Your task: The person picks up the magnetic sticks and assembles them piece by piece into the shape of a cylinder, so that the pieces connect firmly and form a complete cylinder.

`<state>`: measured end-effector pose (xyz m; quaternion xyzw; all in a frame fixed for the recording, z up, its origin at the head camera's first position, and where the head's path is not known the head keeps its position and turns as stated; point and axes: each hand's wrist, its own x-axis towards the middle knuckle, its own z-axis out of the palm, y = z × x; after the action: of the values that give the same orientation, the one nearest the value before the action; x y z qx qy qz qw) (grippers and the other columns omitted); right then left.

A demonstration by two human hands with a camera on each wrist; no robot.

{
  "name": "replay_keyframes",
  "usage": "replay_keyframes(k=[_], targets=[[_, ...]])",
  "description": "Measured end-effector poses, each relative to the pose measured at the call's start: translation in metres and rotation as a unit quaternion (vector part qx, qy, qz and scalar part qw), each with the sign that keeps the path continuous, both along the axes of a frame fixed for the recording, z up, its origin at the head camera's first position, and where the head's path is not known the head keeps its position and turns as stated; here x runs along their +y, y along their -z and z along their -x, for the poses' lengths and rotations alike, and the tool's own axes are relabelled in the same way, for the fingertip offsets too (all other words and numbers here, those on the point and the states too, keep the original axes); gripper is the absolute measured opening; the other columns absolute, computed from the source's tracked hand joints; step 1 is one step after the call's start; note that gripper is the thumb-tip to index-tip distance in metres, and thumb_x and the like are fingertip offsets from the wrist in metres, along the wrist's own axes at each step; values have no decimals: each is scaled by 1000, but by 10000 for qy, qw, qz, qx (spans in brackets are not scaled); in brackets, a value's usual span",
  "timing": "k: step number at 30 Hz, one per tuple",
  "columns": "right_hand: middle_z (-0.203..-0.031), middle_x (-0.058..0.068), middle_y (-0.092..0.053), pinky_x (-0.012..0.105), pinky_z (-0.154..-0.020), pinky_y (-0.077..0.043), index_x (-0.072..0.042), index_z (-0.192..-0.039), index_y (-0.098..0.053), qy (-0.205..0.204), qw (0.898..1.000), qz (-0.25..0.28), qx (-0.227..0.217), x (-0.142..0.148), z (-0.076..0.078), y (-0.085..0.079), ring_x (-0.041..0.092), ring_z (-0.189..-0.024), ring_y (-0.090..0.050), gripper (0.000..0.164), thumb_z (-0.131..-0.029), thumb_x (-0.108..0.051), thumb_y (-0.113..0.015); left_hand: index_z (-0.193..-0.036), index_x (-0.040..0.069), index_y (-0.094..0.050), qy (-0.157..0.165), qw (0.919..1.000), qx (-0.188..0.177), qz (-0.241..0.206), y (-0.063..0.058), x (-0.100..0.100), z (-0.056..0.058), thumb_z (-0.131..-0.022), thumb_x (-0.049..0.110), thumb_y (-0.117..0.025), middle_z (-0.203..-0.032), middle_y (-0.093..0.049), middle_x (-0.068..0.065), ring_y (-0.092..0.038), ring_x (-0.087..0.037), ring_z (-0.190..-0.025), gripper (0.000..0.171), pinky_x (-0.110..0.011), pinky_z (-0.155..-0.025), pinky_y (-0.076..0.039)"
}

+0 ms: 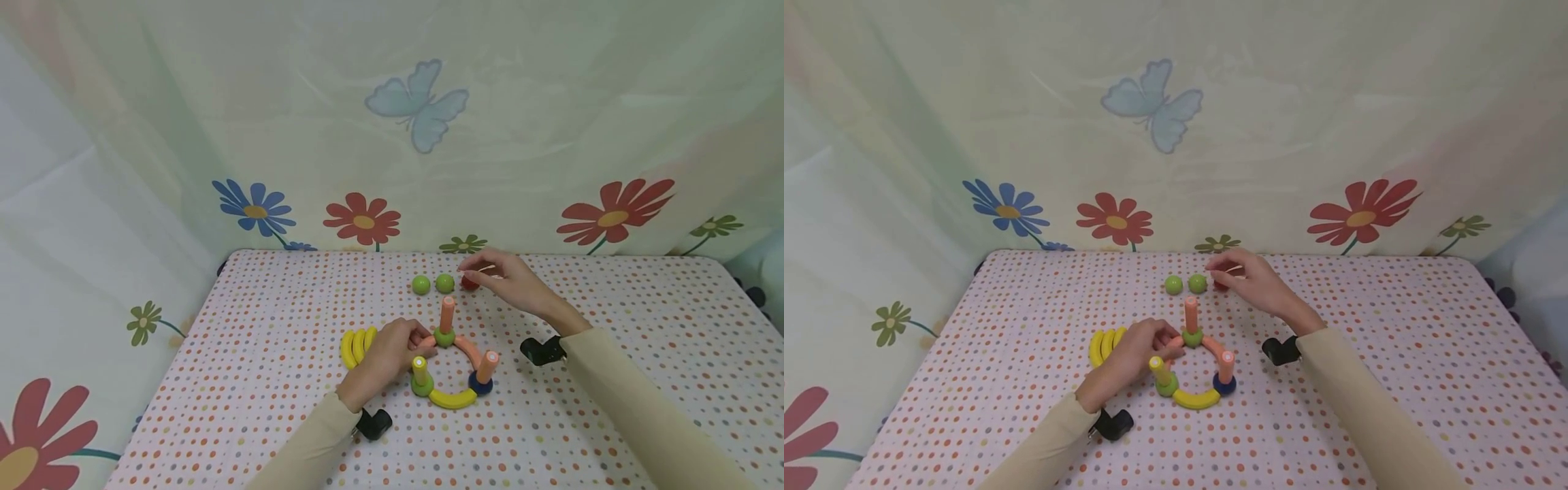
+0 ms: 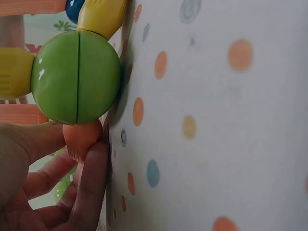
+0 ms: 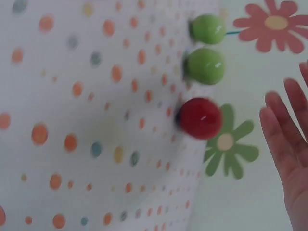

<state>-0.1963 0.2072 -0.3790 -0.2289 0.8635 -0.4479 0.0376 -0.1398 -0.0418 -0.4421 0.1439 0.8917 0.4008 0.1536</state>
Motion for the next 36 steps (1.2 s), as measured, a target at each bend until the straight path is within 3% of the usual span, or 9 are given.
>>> replay_keyframes(k=[4, 10, 19, 29, 36], targets=[[-132, 27, -59, 62, -105, -47, 9, -130, -63, 44, 9993, -358, 93, 7, 8, 17, 48, -126, -56, 27, -104, 1, -60, -112, 6, -75, 9, 10000, 0, -51, 1, 0, -1, -93, 20, -82, -90, -62, 3, -55, -10, -76, 25, -22, -68, -47], [-139, 29, -55, 64, -105, -46, 8, -137, -59, 35, 9963, -857, -67, 11, 6, 38, 49, -130, -52, 37, -101, -1, -65, -111, 5, -75, 54, 9999, 13, -124, 2, 0, -4, -93, 19, -82, -88, -61, 4, -54, -10, -75, 24, -22, -67, -45], [-117, 21, -62, 49, -87, -59, 6, -122, -68, 46, 9927, -1205, -73, 18, -4, 38, 38, -105, -65, 30, -93, 2, -75, -111, 5, -75, 34, 9999, 98, -84, 0, 0, -2, -93, 19, -82, -87, -61, 3, -53, -9, -73, 24, -21, -66, -45], [-111, 14, -65, 44, -86, -60, 4, -119, -70, -187, 9921, -1194, -344, 28, -16, 40, 30, -101, -66, 27, -95, -6, -77, -112, 5, -76, 10, 9999, 95, -54, 1, -1, -1, -93, 21, -83, -90, -63, 4, -54, -9, -76, 25, -22, -68, -46], [-111, 11, -68, 36, -83, -59, 0, -116, -72, -397, 9904, -1127, -699, 31, -26, 38, 24, -99, -66, 28, -91, -8, -82, -112, 5, -76, 43, 9999, 98, -54, 0, -1, -1, -93, 20, -82, -89, -62, 4, -53, -9, -75, 24, -22, -67, -45]])
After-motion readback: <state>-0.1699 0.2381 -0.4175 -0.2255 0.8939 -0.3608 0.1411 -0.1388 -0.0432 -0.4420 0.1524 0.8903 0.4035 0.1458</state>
